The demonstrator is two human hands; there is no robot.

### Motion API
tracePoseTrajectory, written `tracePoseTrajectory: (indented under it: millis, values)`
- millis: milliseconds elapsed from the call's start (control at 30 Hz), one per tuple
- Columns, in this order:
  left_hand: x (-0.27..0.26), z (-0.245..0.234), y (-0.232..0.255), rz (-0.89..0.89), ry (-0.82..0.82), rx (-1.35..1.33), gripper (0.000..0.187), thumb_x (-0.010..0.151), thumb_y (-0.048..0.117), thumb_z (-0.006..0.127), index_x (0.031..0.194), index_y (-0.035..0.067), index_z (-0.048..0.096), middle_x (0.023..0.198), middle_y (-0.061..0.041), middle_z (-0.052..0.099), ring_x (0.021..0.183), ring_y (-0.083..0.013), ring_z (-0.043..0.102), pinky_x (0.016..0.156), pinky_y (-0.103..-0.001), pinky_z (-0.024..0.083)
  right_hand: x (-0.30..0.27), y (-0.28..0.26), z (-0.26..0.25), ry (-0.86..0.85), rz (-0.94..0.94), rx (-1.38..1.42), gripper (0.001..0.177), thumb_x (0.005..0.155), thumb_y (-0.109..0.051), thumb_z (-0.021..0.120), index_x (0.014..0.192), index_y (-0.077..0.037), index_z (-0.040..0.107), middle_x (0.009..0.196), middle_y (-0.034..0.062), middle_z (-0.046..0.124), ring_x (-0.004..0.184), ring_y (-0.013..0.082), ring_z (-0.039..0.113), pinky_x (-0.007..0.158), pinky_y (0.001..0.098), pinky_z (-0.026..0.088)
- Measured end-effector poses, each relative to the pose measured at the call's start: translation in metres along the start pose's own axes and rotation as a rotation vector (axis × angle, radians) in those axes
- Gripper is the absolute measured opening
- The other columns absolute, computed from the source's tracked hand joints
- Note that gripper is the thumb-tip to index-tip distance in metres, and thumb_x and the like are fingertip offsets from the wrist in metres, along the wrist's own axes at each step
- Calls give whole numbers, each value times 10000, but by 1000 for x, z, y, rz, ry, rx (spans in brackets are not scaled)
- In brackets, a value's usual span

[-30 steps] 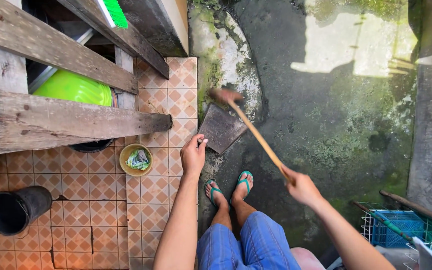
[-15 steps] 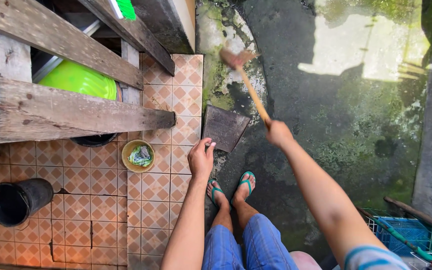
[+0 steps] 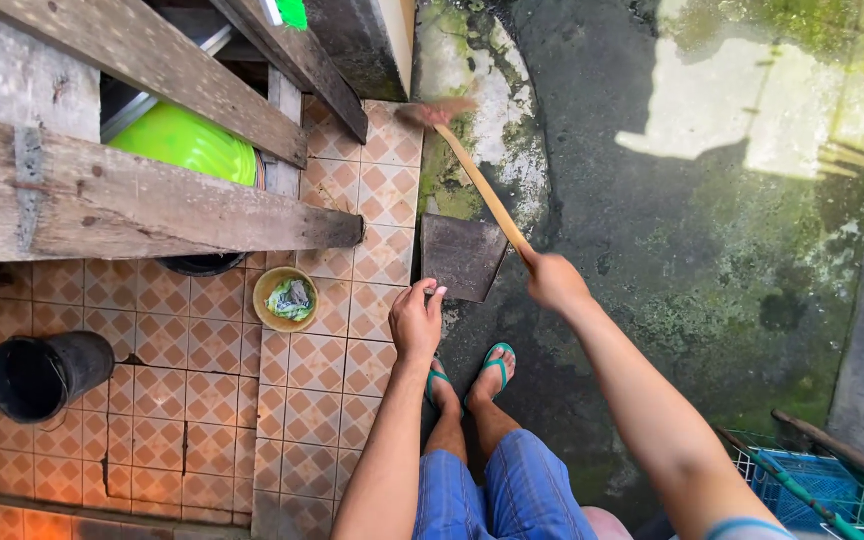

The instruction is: The person sweeps debris from a tiled floor into a dustpan using a broom, then moves to a mossy outdoor area to sweep more debris into the dustpan, and finally returns indoors to sweep a concrete floor. The person repeatedly sweeps and collects debris into the dustpan throughout the episode.

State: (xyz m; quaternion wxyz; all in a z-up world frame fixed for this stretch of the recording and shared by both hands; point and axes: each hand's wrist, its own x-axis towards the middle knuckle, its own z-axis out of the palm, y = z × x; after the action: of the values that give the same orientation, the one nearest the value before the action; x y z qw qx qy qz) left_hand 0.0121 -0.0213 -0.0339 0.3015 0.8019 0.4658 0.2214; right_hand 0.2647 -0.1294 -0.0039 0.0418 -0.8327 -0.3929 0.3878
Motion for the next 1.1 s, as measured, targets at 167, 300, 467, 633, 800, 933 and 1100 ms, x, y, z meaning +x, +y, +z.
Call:
tracePoseTrajectory:
  millis: [167,300,467,633,800,933,1100]
  values:
    - [-5,10,-8,-8,17,0,197,921,275,812,1039,137,738,898,-76,794,902,-330,761,833,-462,602,43,-32,12,-112,45,-137,634,914,-159,555,1539,-263,545,1193,191,761,1170,397,722,989,548,594]
    - [-9,13,-6,-17,7,-6,207,910,276,824,1043,140,744,898,-81,801,901,-334,763,887,-434,603,-60,-42,-24,-258,94,-368,426,920,-148,615,1322,-182,753,1108,154,805,1104,338,775,906,472,641]
    - [-8,13,-5,-27,-7,-13,196,916,249,815,1050,126,742,903,-96,800,901,-337,764,871,-457,596,-143,22,-42,-378,228,-287,504,913,-199,643,1414,-242,676,1195,178,799,1200,369,745,999,510,625]
    - [-7,7,4,-10,-17,-17,199,934,238,800,1075,108,742,930,-128,804,923,-362,764,946,-459,584,-108,-11,-62,-284,199,-168,531,893,-147,618,1418,-212,667,1173,243,792,1184,447,729,990,584,610]
    - [-18,10,-5,-25,11,9,217,920,271,812,1075,134,743,934,-89,812,935,-332,770,955,-441,589,14,-27,-6,-142,106,-86,613,949,-247,608,1550,-334,525,1242,194,758,1247,386,695,1036,542,587]
    - [-13,12,-9,-17,48,30,226,901,285,826,1065,153,746,916,-74,809,925,-320,772,946,-436,597,39,-35,26,-148,94,-139,602,951,-246,575,1540,-366,540,1248,176,766,1239,364,706,1038,519,592]
    - [-8,10,-7,-110,-7,12,188,924,272,796,1072,166,744,923,-78,811,895,-335,774,839,-479,608,-57,22,23,-305,183,-313,483,854,-185,701,1332,-234,750,1143,143,810,1135,326,769,941,505,638]
